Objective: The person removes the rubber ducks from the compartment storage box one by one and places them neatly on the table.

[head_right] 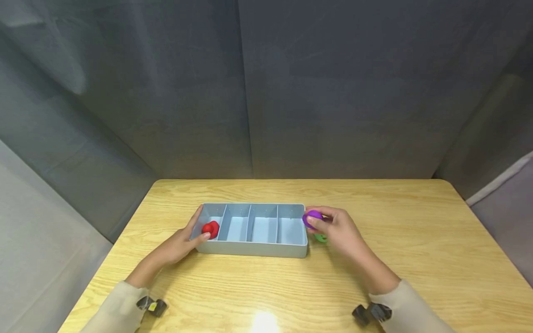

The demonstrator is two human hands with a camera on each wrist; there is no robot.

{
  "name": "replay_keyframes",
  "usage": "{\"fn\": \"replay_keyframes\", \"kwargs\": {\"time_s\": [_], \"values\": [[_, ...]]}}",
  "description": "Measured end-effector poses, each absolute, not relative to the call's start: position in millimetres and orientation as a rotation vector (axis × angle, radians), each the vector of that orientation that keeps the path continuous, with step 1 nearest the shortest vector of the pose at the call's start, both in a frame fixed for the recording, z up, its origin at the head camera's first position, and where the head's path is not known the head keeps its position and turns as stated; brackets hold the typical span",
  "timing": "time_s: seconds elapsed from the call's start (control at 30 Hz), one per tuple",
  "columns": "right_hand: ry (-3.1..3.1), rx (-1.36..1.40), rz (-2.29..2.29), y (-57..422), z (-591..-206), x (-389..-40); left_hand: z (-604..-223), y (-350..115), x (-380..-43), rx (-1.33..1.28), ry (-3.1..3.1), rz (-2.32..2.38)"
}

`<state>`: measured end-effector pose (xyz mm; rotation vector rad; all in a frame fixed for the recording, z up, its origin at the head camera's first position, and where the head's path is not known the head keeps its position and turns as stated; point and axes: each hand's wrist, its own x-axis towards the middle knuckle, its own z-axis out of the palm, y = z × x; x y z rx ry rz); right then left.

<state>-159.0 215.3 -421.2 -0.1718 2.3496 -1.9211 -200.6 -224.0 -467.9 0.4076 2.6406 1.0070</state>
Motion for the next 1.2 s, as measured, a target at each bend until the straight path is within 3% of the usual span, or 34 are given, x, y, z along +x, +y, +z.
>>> {"fn": "replay_keyframes", "kwargs": {"time_s": [0.5, 0.83, 1.2], "values": [[2.463, -0.146, -1.825, 259, -423, -145, -468, -225, -200, 0.395, 2.654, 0.995], [2.264, -0.151, -2.088, 284, -432, -139, -469, -225, -200, 0.399, 2.643, 1.014], [2.256, -0.157, -2.082, 309, -444, -138, -469, -225, -199, 0.394, 2.647, 1.016]]}}
